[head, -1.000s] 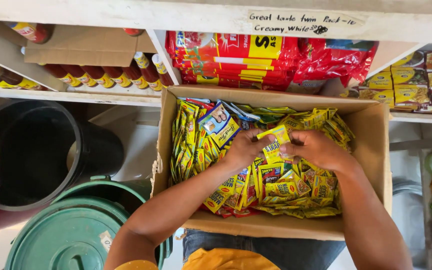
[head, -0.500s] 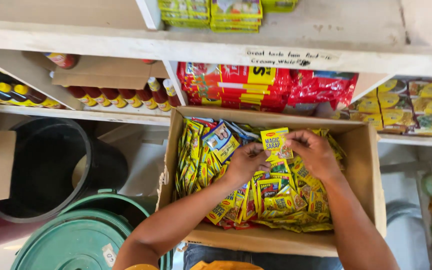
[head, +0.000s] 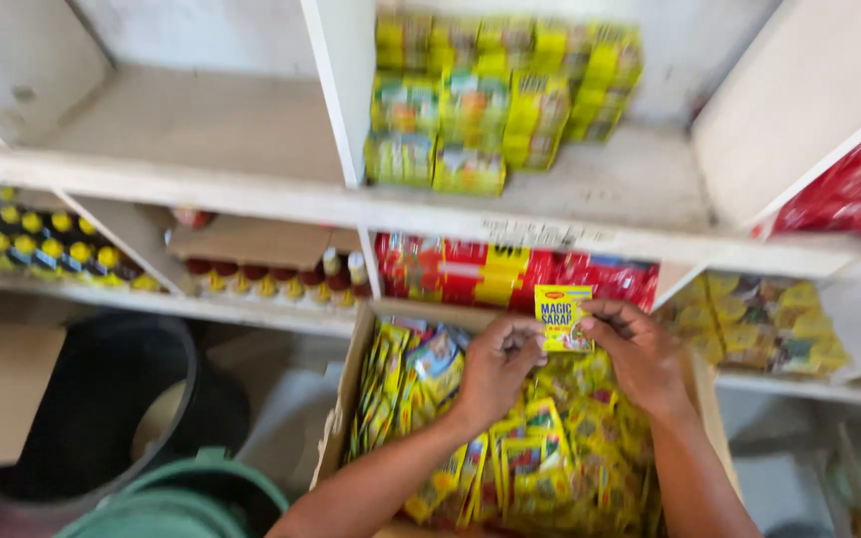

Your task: Arrange seasoning packets neatly on a grocery store shelf from a bulk box.

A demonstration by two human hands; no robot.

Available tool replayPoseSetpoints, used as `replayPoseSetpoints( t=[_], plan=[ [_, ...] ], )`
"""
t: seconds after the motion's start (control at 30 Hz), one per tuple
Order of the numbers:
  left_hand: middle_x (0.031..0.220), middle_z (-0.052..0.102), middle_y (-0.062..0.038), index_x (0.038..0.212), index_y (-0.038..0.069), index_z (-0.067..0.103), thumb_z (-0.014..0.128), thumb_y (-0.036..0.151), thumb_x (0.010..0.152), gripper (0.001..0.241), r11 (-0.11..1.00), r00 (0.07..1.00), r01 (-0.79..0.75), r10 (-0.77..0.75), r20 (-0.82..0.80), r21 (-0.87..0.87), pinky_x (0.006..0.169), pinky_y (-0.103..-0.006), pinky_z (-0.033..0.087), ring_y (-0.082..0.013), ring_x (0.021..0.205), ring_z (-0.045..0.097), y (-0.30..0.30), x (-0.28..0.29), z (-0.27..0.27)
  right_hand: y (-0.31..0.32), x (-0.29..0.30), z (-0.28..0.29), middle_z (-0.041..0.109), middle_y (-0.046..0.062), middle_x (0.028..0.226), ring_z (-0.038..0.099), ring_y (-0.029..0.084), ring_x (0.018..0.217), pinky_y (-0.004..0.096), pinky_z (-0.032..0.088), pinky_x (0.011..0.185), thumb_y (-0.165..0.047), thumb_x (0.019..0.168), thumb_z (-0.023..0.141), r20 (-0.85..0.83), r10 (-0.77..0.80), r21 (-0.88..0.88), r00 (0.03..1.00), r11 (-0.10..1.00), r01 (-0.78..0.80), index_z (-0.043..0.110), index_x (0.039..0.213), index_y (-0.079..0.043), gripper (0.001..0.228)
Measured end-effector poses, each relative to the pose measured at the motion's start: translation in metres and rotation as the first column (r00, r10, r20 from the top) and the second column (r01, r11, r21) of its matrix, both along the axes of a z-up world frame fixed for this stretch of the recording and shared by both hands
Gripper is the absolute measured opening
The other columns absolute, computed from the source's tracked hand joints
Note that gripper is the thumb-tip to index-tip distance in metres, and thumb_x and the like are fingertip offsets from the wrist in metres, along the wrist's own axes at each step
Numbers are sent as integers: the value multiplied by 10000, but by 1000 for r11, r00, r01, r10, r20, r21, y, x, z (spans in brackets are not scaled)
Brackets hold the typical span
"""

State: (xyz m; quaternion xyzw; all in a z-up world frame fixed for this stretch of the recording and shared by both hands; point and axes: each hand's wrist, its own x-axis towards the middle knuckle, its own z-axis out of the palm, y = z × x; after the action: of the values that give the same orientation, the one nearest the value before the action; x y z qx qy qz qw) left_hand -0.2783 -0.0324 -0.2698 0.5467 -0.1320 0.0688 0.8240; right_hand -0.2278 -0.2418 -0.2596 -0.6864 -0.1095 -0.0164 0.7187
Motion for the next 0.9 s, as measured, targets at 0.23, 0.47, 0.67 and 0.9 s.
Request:
replayPoseSetpoints(
  t=[0.23,0.47,0.67,0.9],
  plan=[
    [978,653,-73,1077,-8,704,687,22,980,103,974,975,-154,123,184,164,716,-277,583,-115,788,672,-6,57,94,-9,64,84,700,26,954,608,69,854,233,502,752,-12,943,697,131,-23,58,991,998,15,707,1161,21,221],
    [1113,620,-167,1152,25,654,729,35,828,332,734,760,-512,146,633,446,832,-403,562,-315,948,647,-6,125,172,-2,135,179,698,54,925,613,95,793,255,504,682,-59,939,691,107,-131,-22,986,991,134,714,1132,23,211],
    [1121,615,-172,1135,55,696,691,82,883,254,551,620,-699,149,770,456,932,-465,508,-377,1076,604,-10,184,216,-1,205,218,714,65,931,626,115,773,273,496,641,-58,915,696,115,-138,35,984,990,134,712,1103,13,201],
    [1123,652,-66,996,132,762,708,119,787,216,211,507,-847,48,861,487,926,-464,451,-311,1090,551,-7,238,242,4,265,230,716,41,883,614,118,738,293,500,607,-95,901,697,128,-211,-117,969,967,226,745,1053,-12,180]
  ],
)
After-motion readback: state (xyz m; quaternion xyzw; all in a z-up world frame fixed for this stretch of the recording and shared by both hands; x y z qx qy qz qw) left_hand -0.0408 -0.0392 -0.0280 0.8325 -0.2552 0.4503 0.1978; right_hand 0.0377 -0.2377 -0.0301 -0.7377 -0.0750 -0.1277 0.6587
